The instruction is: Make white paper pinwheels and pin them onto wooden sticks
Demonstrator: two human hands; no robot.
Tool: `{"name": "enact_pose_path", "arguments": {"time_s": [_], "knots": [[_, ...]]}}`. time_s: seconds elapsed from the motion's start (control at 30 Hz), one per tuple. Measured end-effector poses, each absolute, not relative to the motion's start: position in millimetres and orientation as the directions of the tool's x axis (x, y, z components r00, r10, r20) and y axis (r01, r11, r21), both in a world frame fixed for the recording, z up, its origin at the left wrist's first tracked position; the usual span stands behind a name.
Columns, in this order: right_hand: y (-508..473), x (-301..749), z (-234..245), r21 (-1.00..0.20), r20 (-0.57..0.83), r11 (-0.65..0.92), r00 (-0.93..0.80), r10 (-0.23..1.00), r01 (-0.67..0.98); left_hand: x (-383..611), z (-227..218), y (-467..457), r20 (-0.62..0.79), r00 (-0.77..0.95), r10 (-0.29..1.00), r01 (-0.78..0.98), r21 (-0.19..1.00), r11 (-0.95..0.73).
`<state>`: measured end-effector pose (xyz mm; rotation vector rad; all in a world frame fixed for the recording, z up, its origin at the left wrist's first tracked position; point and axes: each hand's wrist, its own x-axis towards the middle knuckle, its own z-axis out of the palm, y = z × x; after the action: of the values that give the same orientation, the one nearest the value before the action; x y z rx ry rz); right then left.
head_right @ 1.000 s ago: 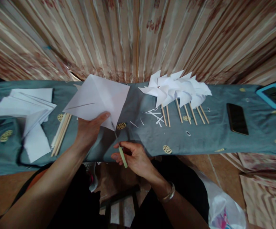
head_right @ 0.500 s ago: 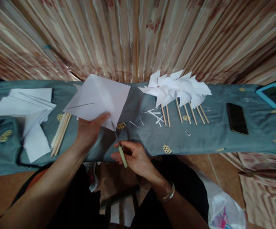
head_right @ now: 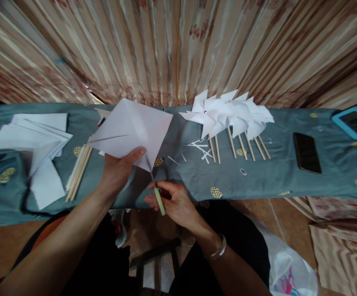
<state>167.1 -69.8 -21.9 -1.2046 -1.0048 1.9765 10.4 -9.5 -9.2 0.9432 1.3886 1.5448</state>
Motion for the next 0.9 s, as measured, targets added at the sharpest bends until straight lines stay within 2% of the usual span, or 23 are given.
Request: {"name": "enact_pose_path", "arguments": {"time_s": [0.17, 0.37, 0.9], "knots": [[-69.3, 167.3, -21.7, -0.843, -0.456, -0.531, -0.412, 0.789, -0.084, 10.0, -8.9, -9.1, 0.026, -0.371, 0.928, -0.078, 0.995, -0.059], [-69.5, 168.5, -22.8, -0.865, -0.437, -0.5, -0.414, 0.799, -0.052, 7.8, -10.7, -9.2, -0.027, -0.349, 0.937, -0.128, 0.992, -0.019], [-68.5, 166.5, -18.8, -0.832, -0.474, -0.546, -0.384, 0.792, -0.101, 7.3, -11.9, -9.7, -0.049, -0.329, 0.943, -0.132, 0.991, 0.005]]}}
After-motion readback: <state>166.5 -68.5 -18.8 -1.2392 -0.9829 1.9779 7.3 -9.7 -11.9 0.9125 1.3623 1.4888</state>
